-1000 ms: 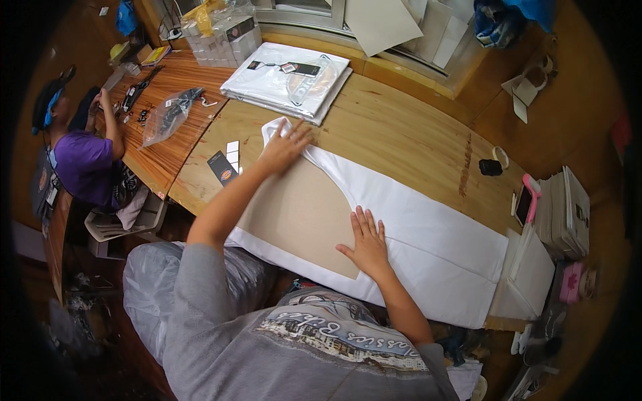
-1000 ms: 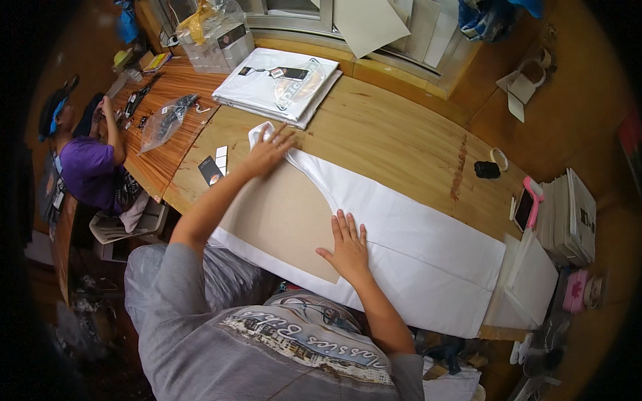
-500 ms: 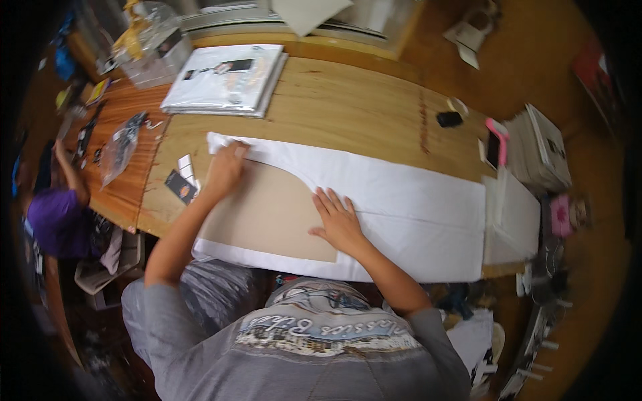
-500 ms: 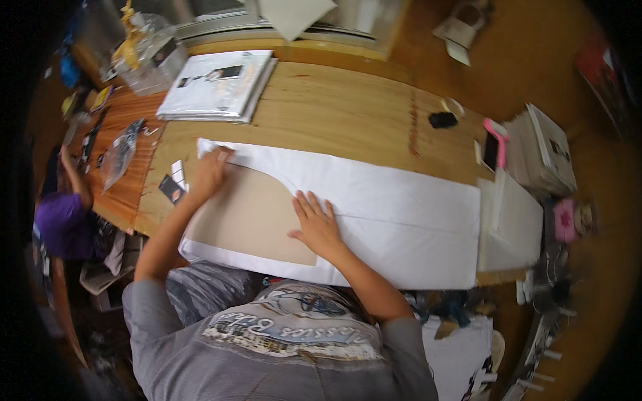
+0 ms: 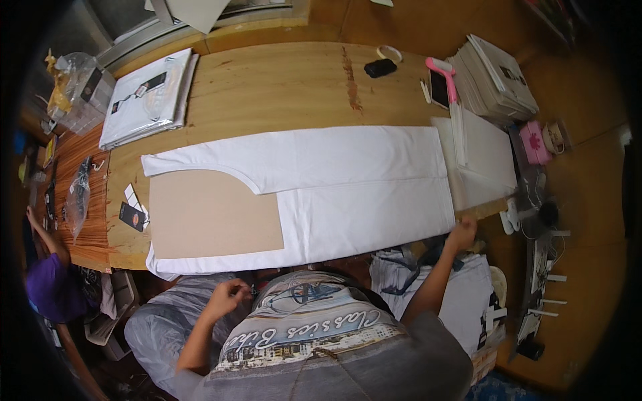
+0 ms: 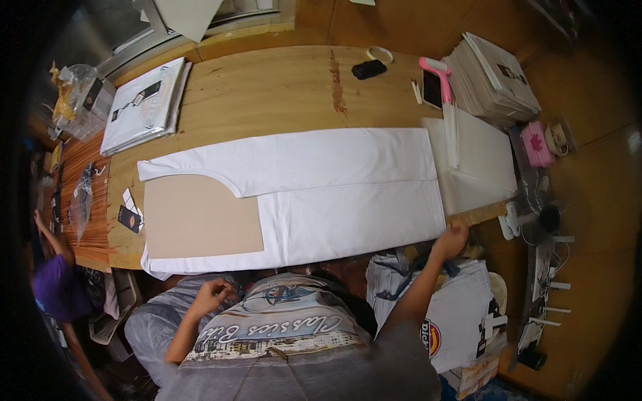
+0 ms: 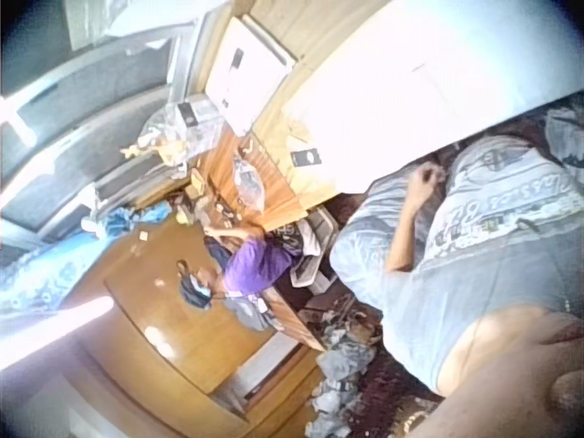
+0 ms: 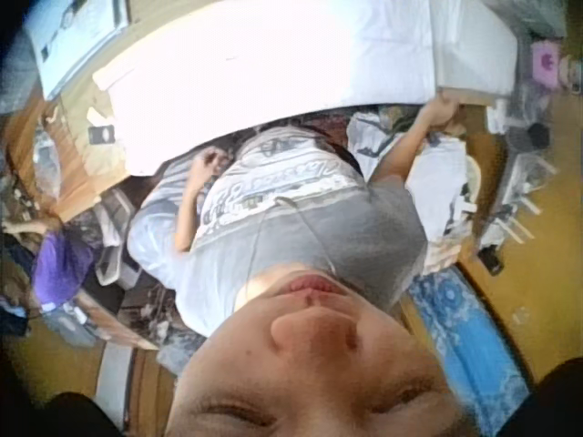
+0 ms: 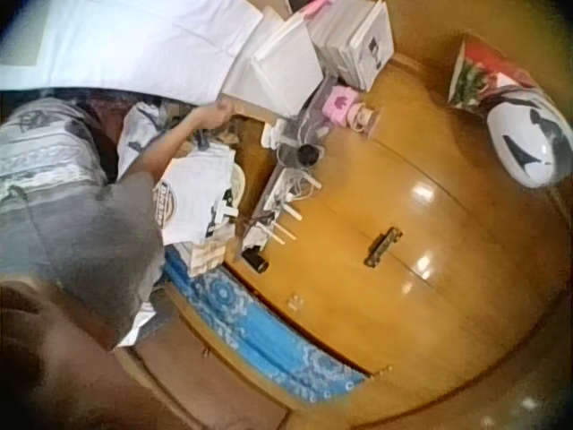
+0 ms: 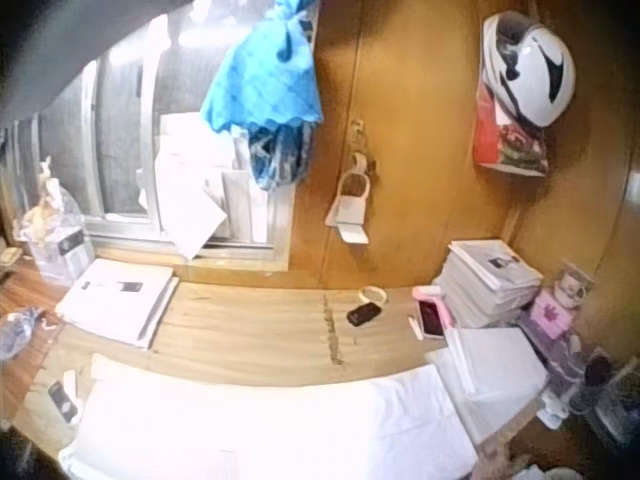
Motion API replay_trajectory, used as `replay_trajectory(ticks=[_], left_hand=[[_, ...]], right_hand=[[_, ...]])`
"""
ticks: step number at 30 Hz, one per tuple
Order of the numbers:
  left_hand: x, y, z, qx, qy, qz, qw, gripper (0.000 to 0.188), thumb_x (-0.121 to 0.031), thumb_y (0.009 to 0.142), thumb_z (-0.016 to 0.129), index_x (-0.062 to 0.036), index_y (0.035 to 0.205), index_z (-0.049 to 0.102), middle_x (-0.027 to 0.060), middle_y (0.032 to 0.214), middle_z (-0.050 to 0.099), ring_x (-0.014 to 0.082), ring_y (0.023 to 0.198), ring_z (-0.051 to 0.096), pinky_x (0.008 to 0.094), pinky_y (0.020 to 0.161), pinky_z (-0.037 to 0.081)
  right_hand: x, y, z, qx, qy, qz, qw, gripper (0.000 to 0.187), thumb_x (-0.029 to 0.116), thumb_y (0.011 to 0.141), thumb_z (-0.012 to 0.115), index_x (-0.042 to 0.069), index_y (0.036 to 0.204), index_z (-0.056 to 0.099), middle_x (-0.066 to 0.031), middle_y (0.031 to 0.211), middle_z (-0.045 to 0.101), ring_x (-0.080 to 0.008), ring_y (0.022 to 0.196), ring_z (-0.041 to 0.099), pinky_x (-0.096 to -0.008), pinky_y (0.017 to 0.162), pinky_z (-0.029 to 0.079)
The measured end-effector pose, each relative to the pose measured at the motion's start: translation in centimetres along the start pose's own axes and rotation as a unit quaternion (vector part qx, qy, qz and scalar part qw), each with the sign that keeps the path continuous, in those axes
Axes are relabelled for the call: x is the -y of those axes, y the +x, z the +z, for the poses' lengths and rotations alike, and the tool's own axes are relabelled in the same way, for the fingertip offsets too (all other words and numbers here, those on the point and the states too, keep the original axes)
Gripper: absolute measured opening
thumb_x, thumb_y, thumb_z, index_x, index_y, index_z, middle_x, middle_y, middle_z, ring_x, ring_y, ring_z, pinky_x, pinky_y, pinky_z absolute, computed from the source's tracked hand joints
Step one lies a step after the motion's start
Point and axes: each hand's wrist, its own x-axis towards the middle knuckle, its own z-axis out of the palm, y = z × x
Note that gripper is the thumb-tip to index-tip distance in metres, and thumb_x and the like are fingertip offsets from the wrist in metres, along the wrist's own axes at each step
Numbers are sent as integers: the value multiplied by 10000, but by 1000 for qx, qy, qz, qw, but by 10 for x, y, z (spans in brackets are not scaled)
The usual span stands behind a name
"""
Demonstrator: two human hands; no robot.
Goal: The person folds a white t-shirt on a wooden table, places a cardboard insert inside, and wraps it in a clear plastic bag. They then tie the packaged shirt with a blue string and place it on a stack. The process is repeated with another t-shirt.
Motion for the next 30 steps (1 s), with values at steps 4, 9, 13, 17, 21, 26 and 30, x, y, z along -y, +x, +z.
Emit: replay_trajectory(ticks=[4, 9, 13, 17, 21, 26, 30], left_hand=[[49, 20, 12, -201, 112, 186, 955, 315, 121, 699, 408, -48, 887, 595, 111, 949, 539, 194, 943, 491, 242, 802, 372], [35, 53, 29, -24, -58, 181, 982, 625, 221, 532, 327, -88, 1014, 578, 118, 1053, 470, 222, 1086, 378, 242, 905, 273], [45, 55, 47, -132, -95, 173, 971, 571, 200, 531, 302, -50, 945, 605, 121, 998, 527, 232, 1046, 419, 257, 919, 255], [21, 32, 41, -49, -137, 187, 971, 468, 169, 585, 340, -15, 935, 590, 94, 963, 548, 180, 933, 491, 239, 854, 320], [-43, -6, 21, -33, -160, 166, 972, 307, 119, 679, 428, -2, 913, 587, 23, 868, 577, 88, 789, 512, 192, 730, 375], [-102, 21, -20, 3, -356, 194, 914, 513, 45, 713, 476, 12, 1206, 339, 126, 972, 523, 167, 821, 554, 260, 753, 443], [-120, 68, -44, -112, 85, 22, 990, 467, -121, 708, 600, -22, 1136, 444, 182, 1004, 519, 219, 764, 575, 284, 625, 455]], right_hand=[[-99, -33, 20, 242, 294, 355, 854, 476, -76, 631, 404, 124, 1059, 463, -75, 994, 513, -245, 772, 506, -355, 653, 419], [-114, -32, 42, 441, 451, 249, 735, 551, -84, 648, 511, 57, 1163, 377, -65, 1065, 470, -188, 853, 467, -268, 730, 369], [-130, -42, 8, 450, 346, 282, 774, 464, 13, 710, 574, 33, 1142, 406, -70, 1077, 490, -196, 967, 461, -308, 816, 356], [-127, -37, -46, 491, 331, 252, 766, 381, -3, 699, 600, 28, 1058, 475, -49, 953, 541, -145, 882, 493, -274, 801, 379], [-51, -9, -75, 338, 511, 92, 785, 503, 35, 719, 575, 96, 1175, 372, -68, 1026, 497, -190, 930, 480, -304, 822, 394], [-10, 42, 6, 366, 753, 239, 492, 403, 51, 787, 477, 30, 1177, 377, -153, 1077, 488, -243, 947, 497, -343, 824, 421], [24, 39, 35, 467, 482, 146, 727, 400, 3, 711, 528, -19, 1103, 454, -167, 1009, 516, -224, 890, 516, -292, 758, 442]])
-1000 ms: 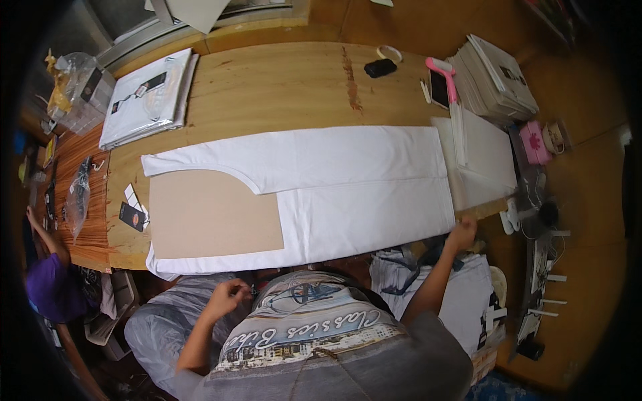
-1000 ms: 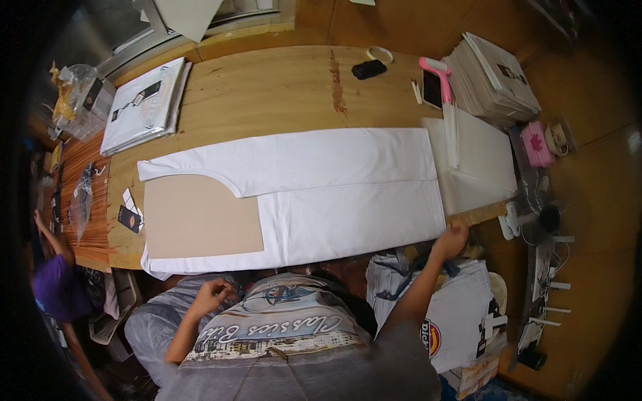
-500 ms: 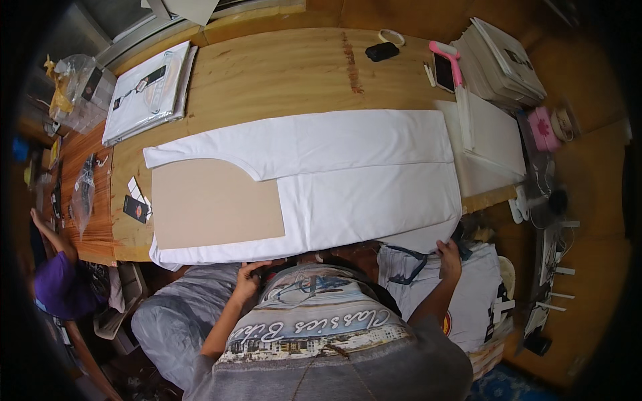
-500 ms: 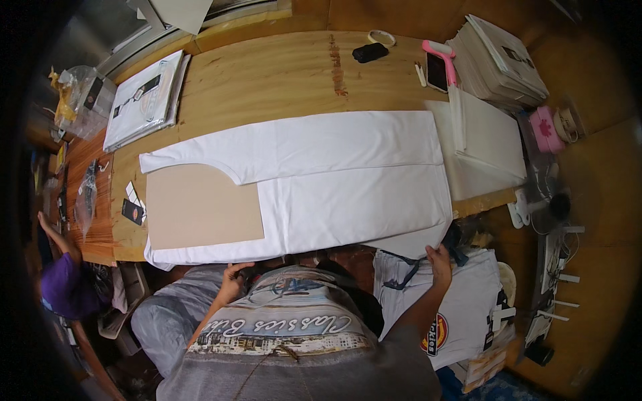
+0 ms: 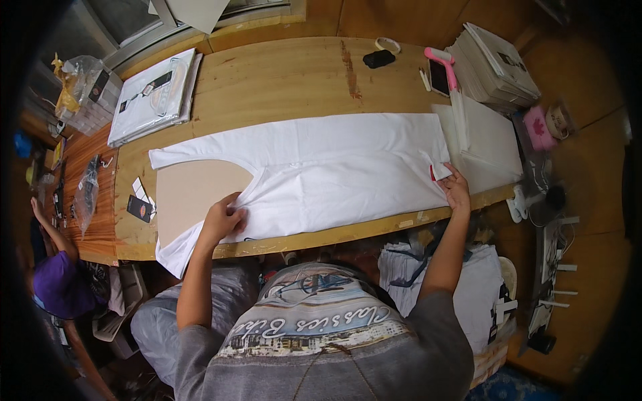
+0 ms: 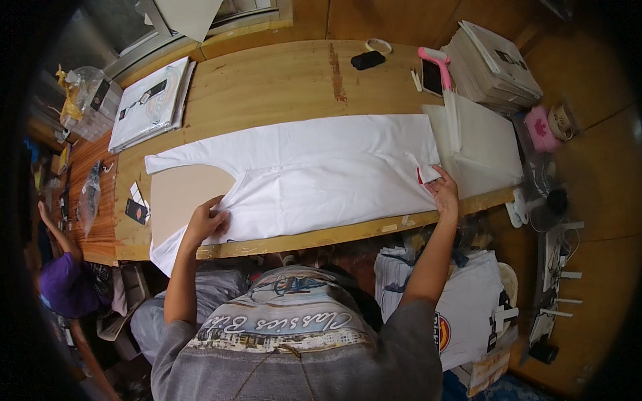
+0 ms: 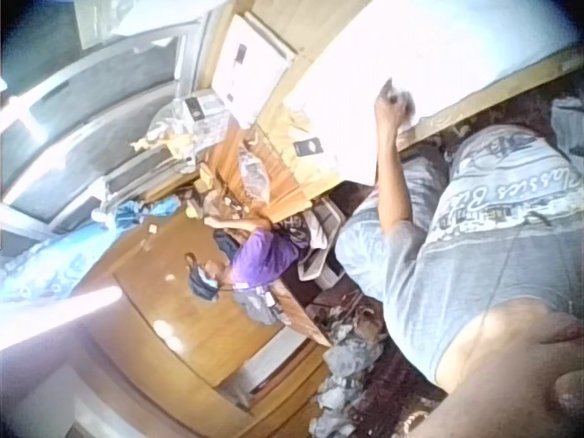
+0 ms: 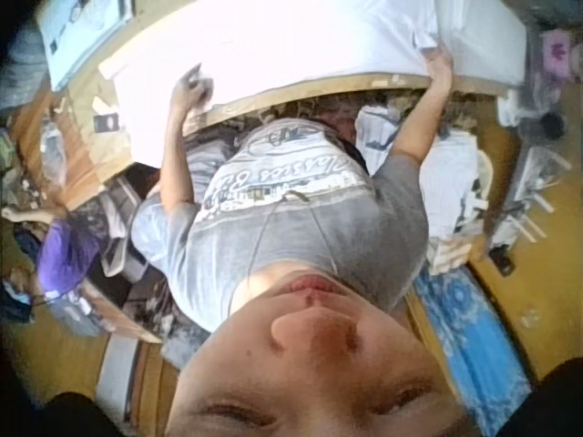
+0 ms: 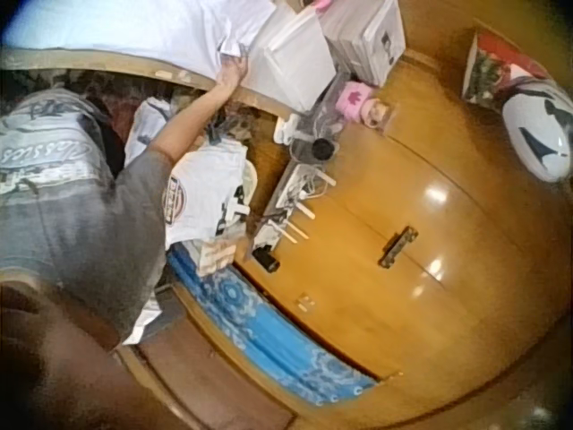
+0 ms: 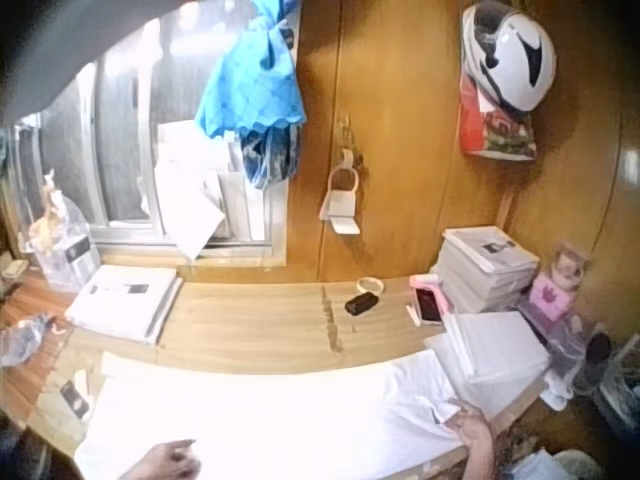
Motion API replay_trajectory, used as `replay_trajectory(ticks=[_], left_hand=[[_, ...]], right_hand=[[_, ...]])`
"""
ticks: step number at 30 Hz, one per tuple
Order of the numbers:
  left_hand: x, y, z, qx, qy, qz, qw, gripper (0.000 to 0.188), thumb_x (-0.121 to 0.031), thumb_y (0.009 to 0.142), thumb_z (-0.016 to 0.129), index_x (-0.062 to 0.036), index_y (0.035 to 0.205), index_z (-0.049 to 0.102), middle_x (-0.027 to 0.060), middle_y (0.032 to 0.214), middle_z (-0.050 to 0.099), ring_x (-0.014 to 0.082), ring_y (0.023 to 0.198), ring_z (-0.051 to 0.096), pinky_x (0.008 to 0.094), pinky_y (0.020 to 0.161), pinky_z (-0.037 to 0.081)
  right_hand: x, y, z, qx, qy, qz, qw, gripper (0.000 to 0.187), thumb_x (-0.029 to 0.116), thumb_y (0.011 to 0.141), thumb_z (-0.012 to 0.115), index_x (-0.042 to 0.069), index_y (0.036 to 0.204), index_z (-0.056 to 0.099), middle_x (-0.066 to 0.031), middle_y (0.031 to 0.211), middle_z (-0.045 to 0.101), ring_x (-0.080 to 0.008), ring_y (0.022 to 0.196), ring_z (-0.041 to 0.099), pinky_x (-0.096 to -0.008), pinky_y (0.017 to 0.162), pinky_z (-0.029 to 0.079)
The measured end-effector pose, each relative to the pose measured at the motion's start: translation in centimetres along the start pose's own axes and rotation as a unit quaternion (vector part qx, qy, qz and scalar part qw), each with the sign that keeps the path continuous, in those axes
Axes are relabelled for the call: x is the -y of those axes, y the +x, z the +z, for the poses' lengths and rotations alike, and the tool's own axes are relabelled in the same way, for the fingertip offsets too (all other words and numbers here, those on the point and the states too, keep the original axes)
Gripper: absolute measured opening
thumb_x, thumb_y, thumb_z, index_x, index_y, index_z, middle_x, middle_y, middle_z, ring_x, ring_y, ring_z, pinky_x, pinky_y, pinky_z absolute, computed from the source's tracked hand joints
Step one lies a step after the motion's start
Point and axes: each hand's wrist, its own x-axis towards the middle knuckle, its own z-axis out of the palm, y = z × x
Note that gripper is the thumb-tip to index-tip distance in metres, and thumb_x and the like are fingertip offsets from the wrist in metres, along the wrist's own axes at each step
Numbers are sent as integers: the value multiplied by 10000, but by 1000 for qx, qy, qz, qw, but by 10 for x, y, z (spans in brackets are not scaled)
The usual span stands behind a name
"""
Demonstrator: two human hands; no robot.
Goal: The person folds a white t-shirt on a wooden table, places a cardboard insert inside, and wraps it in a clear plastic bag. They then tie the packaged shirt with a blue string and place it on a stack. The process is repeated with another t-shirt.
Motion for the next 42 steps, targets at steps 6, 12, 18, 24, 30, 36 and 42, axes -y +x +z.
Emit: replay_trajectory(ticks=[6, 12, 18, 24, 30, 36, 42], left_hand=[[-32, 28, 26, -269, 361, 260, 854, 431, -262, 540, 724, -20, 866, 576, 171, 948, 502, 312, 823, 510, 371, 675, 429], [-29, 68, 16, -176, 95, 407, 891, 201, -139, 678, 620, -18, 796, 512, 121, 786, 511, 196, 722, 504, 293, 630, 414], [-42, 83, 9, -192, 138, 281, 930, 196, -149, 733, 588, 1, 818, 495, 135, 758, 514, 202, 642, 530, 304, 579, 420], [-44, 86, 13, -206, 196, 316, 905, 220, -169, 730, 586, 21, 824, 525, 144, 816, 508, 313, 679, 530, 368, 590, 412], [-43, 88, 12, -212, 190, 336, 898, 218, -176, 741, 572, 28, 812, 537, 154, 786, 513, 329, 681, 515, 364, 600, 408], [-54, 87, 8, -167, 222, 309, 910, 216, -176, 737, 575, 24, 809, 537, 155, 803, 524, 328, 689, 517, 365, 603, 410], [-57, 93, 13, -179, 224, 319, 903, 209, -159, 710, 601, 10, 816, 540, 143, 791, 531, 296, 679, 533, 352, 605, 423]], right_hand=[[26, 5, 28, -156, -646, -190, 723, 318, 150, 689, 641, -43, 927, 555, -117, 930, 542, -188, 828, 511, -287, 654, 419], [45, 55, -4, -211, -360, -294, 860, 294, 232, 721, 620, 0, 887, 549, -183, 773, 571, -276, 676, 527, -289, 660, 420], [39, 80, 71, -287, -637, -118, 705, 218, 317, 807, 452, 156, 933, 527, -137, 838, 594, -332, 791, 566, -427, 641, 437], [30, 80, 63, -229, -666, -121, 699, 266, 357, 793, 464, 155, 956, 524, -138, 858, 594, -331, 806, 558, -418, 652, 433], [42, 39, -30, 35, -453, -33, 890, 519, 30, 710, 575, 107, 1192, 396, -135, 908, 590, -202, 822, 550, -288, 718, 421], [47, -9, -46, 26, -314, 48, 948, 629, -101, 671, 562, 114, 1226, 359, -128, 859, 581, -131, 762, 514, -221, 683, 413], [33, 2, -26, -127, -642, -64, 753, 602, 49, 680, 617, 100, 1217, 350, -162, 1027, 543, -302, 923, 524, -330, 795, 409]])
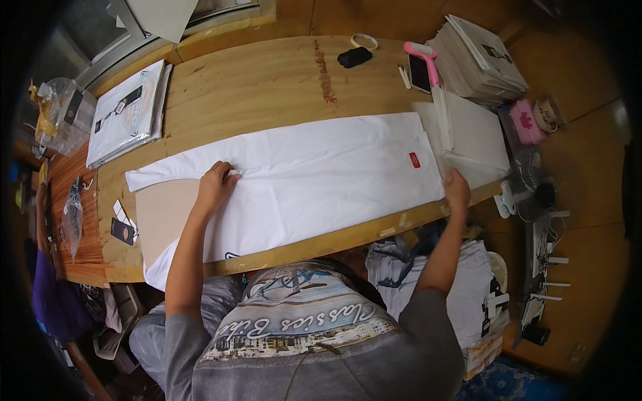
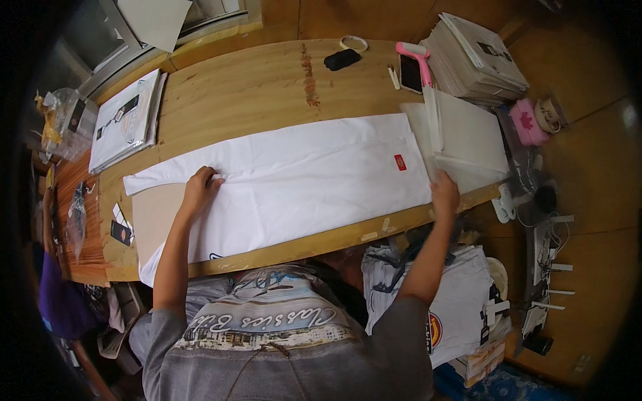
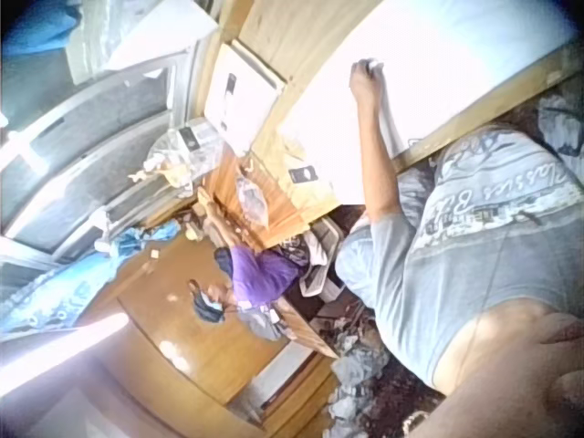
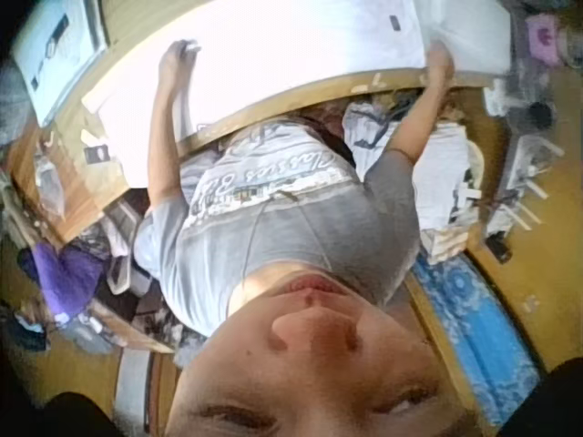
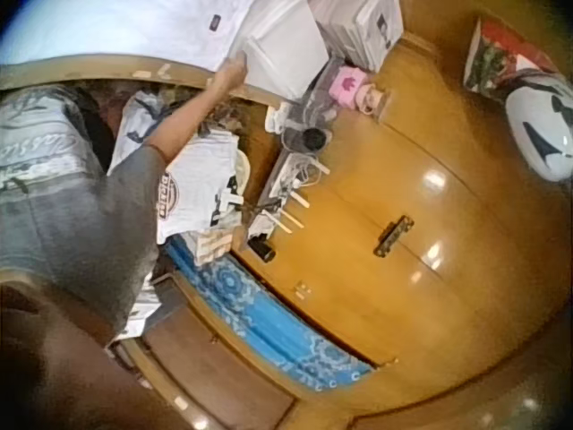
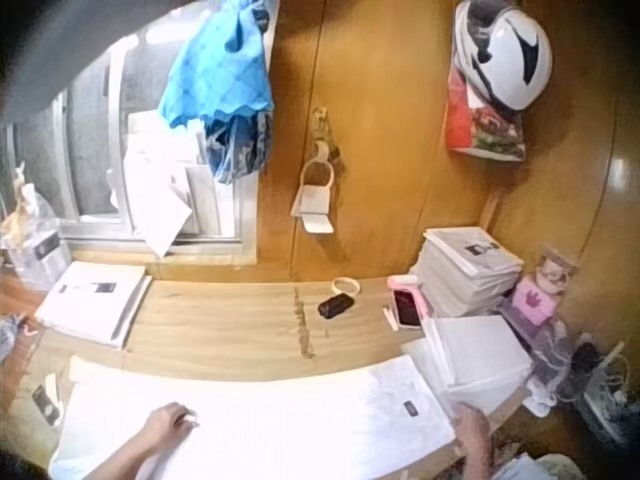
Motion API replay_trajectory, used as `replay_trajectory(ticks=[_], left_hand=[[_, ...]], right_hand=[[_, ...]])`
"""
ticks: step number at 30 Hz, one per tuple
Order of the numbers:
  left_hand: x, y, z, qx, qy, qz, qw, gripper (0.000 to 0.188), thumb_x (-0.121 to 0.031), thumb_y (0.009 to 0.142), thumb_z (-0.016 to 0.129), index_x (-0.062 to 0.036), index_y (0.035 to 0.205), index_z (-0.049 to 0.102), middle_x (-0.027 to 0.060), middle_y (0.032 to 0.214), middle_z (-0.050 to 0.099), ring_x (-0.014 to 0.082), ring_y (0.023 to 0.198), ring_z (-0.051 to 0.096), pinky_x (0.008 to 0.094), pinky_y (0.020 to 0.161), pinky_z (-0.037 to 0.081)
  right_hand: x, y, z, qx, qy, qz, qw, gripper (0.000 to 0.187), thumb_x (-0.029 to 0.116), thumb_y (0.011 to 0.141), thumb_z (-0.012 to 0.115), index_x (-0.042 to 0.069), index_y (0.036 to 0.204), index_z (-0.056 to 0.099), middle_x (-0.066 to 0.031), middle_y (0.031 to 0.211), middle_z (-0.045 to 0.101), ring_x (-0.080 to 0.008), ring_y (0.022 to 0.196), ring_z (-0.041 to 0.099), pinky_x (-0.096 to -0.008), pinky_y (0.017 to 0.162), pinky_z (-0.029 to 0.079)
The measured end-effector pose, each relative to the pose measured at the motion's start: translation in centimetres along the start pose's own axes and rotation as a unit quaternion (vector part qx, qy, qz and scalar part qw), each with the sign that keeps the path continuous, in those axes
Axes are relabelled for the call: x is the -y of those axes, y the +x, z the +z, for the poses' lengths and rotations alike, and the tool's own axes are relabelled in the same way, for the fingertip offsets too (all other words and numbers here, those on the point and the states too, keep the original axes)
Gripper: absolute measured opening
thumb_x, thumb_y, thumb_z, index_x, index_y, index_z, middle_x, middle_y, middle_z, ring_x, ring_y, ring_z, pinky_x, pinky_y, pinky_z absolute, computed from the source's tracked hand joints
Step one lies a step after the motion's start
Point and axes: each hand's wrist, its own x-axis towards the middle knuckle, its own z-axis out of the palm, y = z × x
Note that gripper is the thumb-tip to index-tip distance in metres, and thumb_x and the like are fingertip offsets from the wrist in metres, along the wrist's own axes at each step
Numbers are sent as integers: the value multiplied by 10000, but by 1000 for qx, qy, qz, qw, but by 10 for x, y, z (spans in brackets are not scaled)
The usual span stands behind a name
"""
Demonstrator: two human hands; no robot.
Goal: The person folds a white t-shirt on a wooden table, places a cardboard insert inside, and wraps it in a clear plastic bag. They then tie the packaged shirt with a blue string and place it on a stack. The process is repeated with another t-shirt.
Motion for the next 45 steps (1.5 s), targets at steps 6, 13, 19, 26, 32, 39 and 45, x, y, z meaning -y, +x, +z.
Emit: replay_trajectory(ticks=[6, 13, 19, 26, 32, 39, 45], left_hand=[[-1, -2, 3, -8, -17, 0, 1000, 204, -131, 692, 614, 9, 820, 539, 136, 788, 533, 281, 679, 535, 339, 612, 425], [-12, 5, -3, 19, 5, -75, 997, 171, -122, 663, 626, -23, 789, 566, 121, 776, 533, 276, 686, 527, 335, 611, 425], [-8, 16, 6, -23, 116, -62, 991, 213, -132, 557, 673, -59, 731, 574, 102, 727, 534, 284, 687, 514, 352, 613, 425], [2, 39, -9, 139, 107, -188, 966, 274, -228, 458, 744, -89, 605, 560, 68, 648, 584, 244, 634, 549, 337, 567, 420], [4, 39, -10, 128, 57, -165, 976, 245, -178, 481, 728, -68, 645, 583, 51, 643, 590, 226, 622, 550, 319, 562, 411], [19, 47, -21, 216, -37, -160, 963, 110, -76, 580, 676, -57, 651, 594, 37, 577, 572, 126, 510, 536, 271, 486, 408], [25, 56, -18, 241, -46, -109, 963, 96, -73, 579, 674, -48, 625, 593, 33, 538, 562, 132, 508, 540, 269, 483, 411]], right_hand=[[77, -2, 39, -172, -126, -209, 954, 430, 289, 769, 513, 92, 1145, 448, -148, 1222, 384, -314, 1081, 404, -345, 861, 358], [118, 147, 4, -146, 57, -162, 974, 261, 125, 795, 414, 40, 1016, 525, -176, 1004, 526, -305, 908, 516, -367, 753, 424], [114, 323, 41, -253, 61, -109, 959, 273, 156, 824, 335, -32, 919, 508, -235, 912, 530, -357, 885, 505, -414, 767, 398], [72, 400, 62, -147, -88, -90, 981, 555, 175, 737, 541, -3, 1200, 292, -228, 999, 521, -368, 907, 513, -426, 799, 407], [120, 378, 26, -222, 23, -134, 966, 418, 105, 703, 559, 26, 1099, 453, -200, 1003, 529, -335, 871, 539, -418, 735, 425], [284, 50, 30, 295, 284, -616, 673, 307, 36, 719, 568, 27, 1024, 530, -60, 945, 559, -168, 843, 528, -275, 708, 430], [299, -86, 57, 104, 75, -696, 706, 376, -22, 665, 477, 114, 1002, 575, -77, 870, 553, -225, 833, 509, -329, 745, 382]])
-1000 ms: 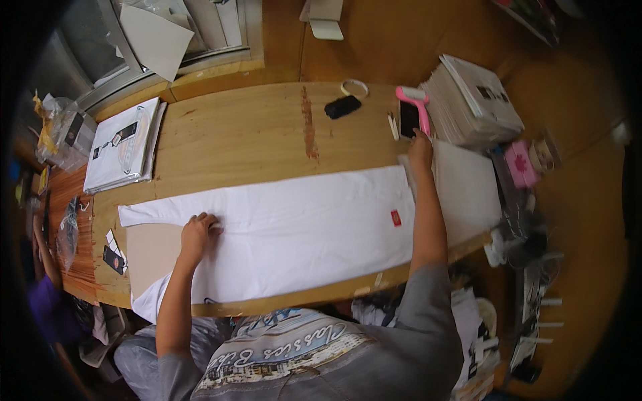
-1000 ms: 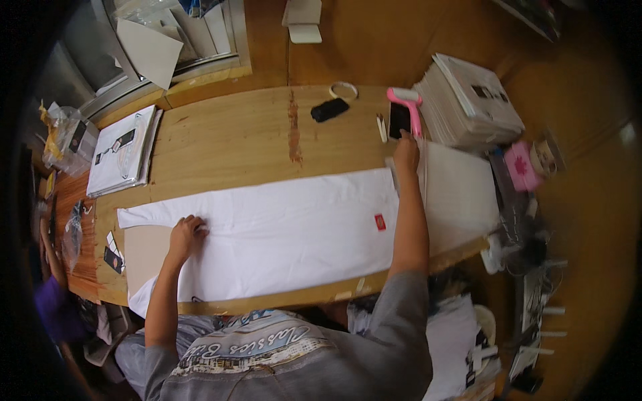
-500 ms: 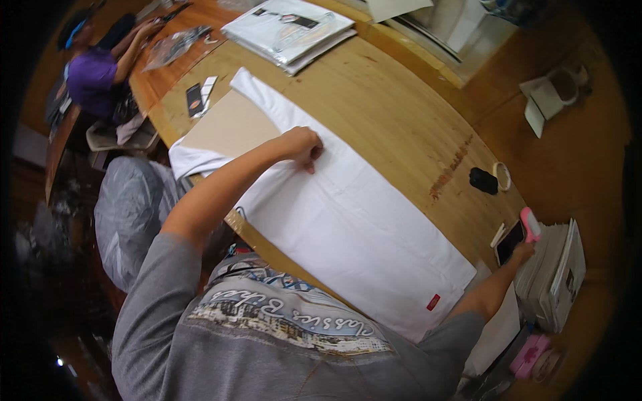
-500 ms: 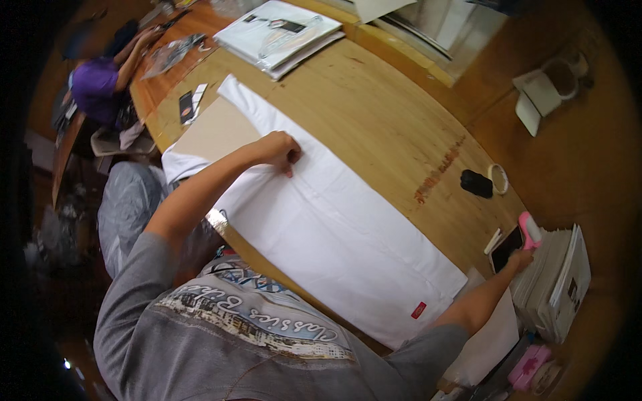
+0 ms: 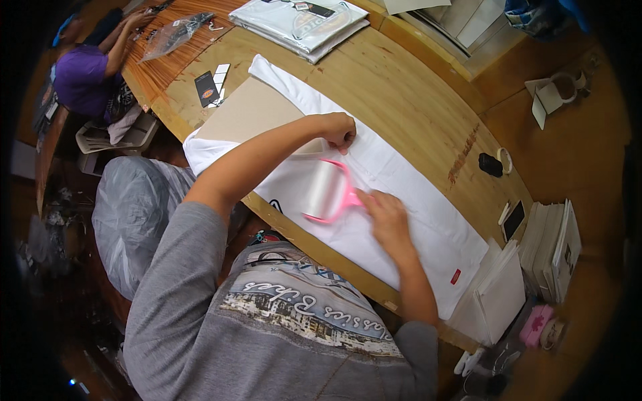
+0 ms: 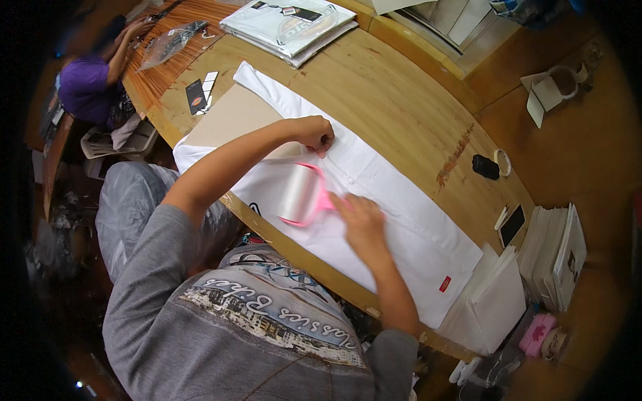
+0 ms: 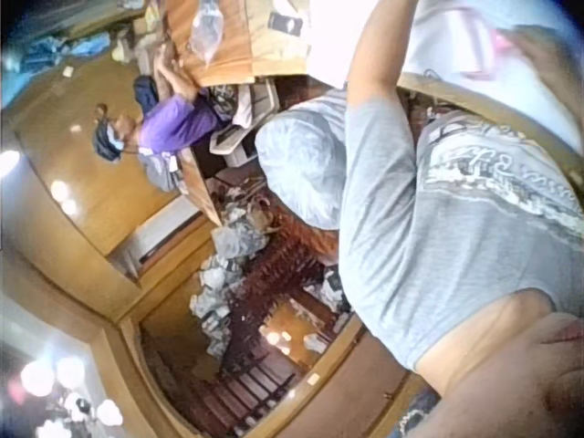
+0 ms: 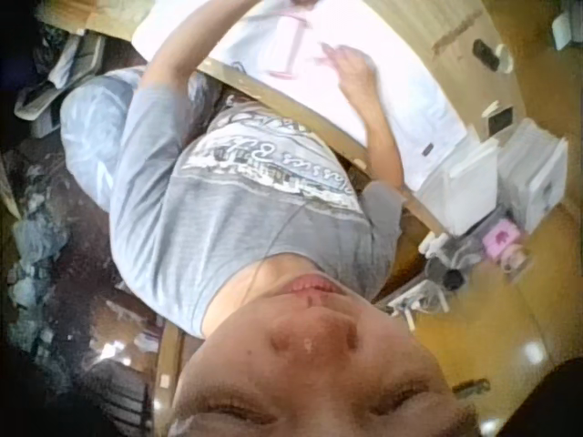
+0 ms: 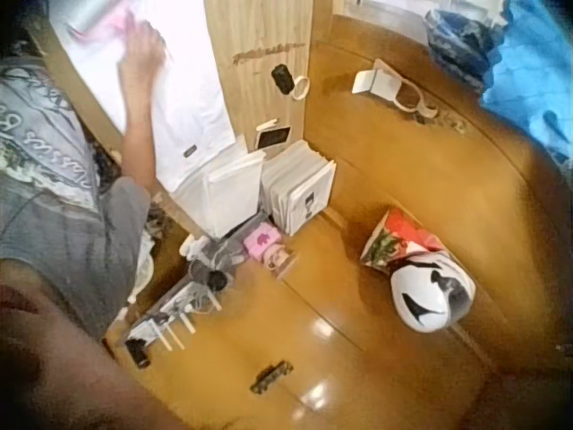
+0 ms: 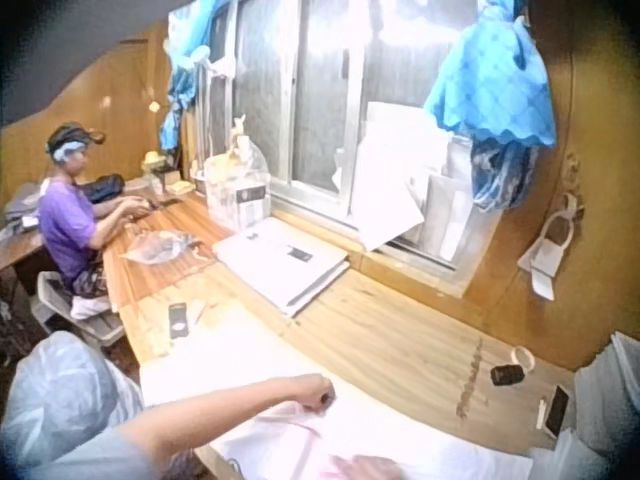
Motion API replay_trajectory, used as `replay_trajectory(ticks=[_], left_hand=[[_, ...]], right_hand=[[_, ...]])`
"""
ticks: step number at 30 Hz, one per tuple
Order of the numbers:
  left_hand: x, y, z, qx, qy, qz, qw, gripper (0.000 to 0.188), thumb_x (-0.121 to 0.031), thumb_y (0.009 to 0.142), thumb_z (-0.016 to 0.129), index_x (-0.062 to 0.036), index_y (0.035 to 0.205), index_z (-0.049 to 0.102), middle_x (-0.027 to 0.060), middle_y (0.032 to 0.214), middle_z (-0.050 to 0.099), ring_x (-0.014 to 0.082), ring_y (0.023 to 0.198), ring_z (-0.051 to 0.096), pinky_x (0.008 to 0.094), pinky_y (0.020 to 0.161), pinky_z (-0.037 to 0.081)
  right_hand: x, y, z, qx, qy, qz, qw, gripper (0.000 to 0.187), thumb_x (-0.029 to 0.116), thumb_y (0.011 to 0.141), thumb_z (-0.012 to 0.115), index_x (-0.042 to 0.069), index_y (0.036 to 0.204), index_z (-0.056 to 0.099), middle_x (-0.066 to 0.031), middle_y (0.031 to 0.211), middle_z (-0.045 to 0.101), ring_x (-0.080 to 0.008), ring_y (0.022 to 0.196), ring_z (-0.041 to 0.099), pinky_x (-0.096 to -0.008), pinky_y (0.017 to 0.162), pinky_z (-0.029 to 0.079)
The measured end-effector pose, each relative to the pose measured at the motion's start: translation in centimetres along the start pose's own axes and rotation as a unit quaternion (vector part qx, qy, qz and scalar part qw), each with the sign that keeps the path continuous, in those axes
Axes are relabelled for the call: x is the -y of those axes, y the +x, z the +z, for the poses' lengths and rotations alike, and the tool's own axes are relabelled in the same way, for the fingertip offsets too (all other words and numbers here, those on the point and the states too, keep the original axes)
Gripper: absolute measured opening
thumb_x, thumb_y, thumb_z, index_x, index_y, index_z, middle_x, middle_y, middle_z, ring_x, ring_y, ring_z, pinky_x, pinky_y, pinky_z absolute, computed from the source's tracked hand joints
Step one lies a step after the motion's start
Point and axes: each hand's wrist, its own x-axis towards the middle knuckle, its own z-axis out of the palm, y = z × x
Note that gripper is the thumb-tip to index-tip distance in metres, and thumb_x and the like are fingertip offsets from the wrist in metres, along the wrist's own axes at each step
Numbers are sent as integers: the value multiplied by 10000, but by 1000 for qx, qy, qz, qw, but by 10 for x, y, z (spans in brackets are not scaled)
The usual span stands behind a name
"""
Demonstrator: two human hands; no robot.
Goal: The person folds a white t-shirt on a wooden table, places a cardboard insert inside, and wraps it in a clear plastic bag. They then tie the packaged shirt with a blue string and place it on a stack. The process is repeated with another t-shirt.
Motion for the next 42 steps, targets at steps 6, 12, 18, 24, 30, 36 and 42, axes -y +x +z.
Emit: replay_trajectory(ticks=[6, 12, 18, 24, 30, 36, 42], left_hand=[[10, -5, 5, -24, 24, 11, 999, 102, -87, 570, 677, -51, 608, 590, 41, 555, 582, 152, 527, 560, 273, 495, 422], [3, 0, 5, -20, 33, 35, 999, 100, -81, 580, 676, -54, 614, 587, 53, 538, 567, 160, 514, 556, 281, 484, 413], [19, -6, 6, -38, 7, 35, 999, 113, -94, 579, 680, -53, 617, 582, 63, 571, 577, 165, 524, 558, 286, 496, 418], [15, 7, 9, -26, 24, 68, 997, 110, -85, 571, 677, -44, 596, 578, 72, 557, 576, 172, 534, 569, 284, 495, 428], [8, -6, 5, -30, 21, 59, 998, 89, -52, 581, 661, -34, 583, 573, 78, 553, 575, 184, 550, 581, 281, 483, 436], [8, 0, 4, -5, 17, 31, 999, 105, -65, 590, 674, -34, 592, 574, 72, 545, 573, 171, 532, 577, 275, 463, 433], [13, -4, 3, -23, 15, 34, 999, 117, -70, 589, 682, -36, 601, 571, 64, 535, 567, 165, 524, 569, 278, 464, 429]], right_hand=[[22, -32, -96, 123, -199, 121, 965, 406, -8, 647, 440, 125, 1004, 578, -120, 872, 541, -257, 829, 494, -376, 797, 346], [23, -44, -44, 93, -42, 141, 985, 373, 18, 594, 544, 110, 950, 601, -85, 795, 543, -242, 764, 497, -345, 724, 356], [51, -5, -93, 48, -168, 138, 975, 387, -14, 615, 502, 136, 957, 604, -76, 824, 552, -234, 773, 505, -348, 726, 344], [56, 38, -24, 134, -129, 98, 978, 478, -30, 643, 452, 165, 1071, 536, -85, 869, 536, -223, 779, 488, -359, 742, 334], [69, 49, -38, 170, -250, 65, 951, 460, -27, 659, 437, 155, 1069, 534, -82, 822, 518, -223, 753, 468, -362, 717, 319], [69, 49, -49, 179, -253, 50, 950, 413, 8, 689, 417, 155, 1054, 542, -73, 796, 516, -225, 762, 473, -373, 710, 323], [37, 41, -60, 226, -262, 113, 931, 366, 26, 672, 464, 181, 982, 583, -61, 820, 539, -237, 818, 500, -391, 705, 329]])
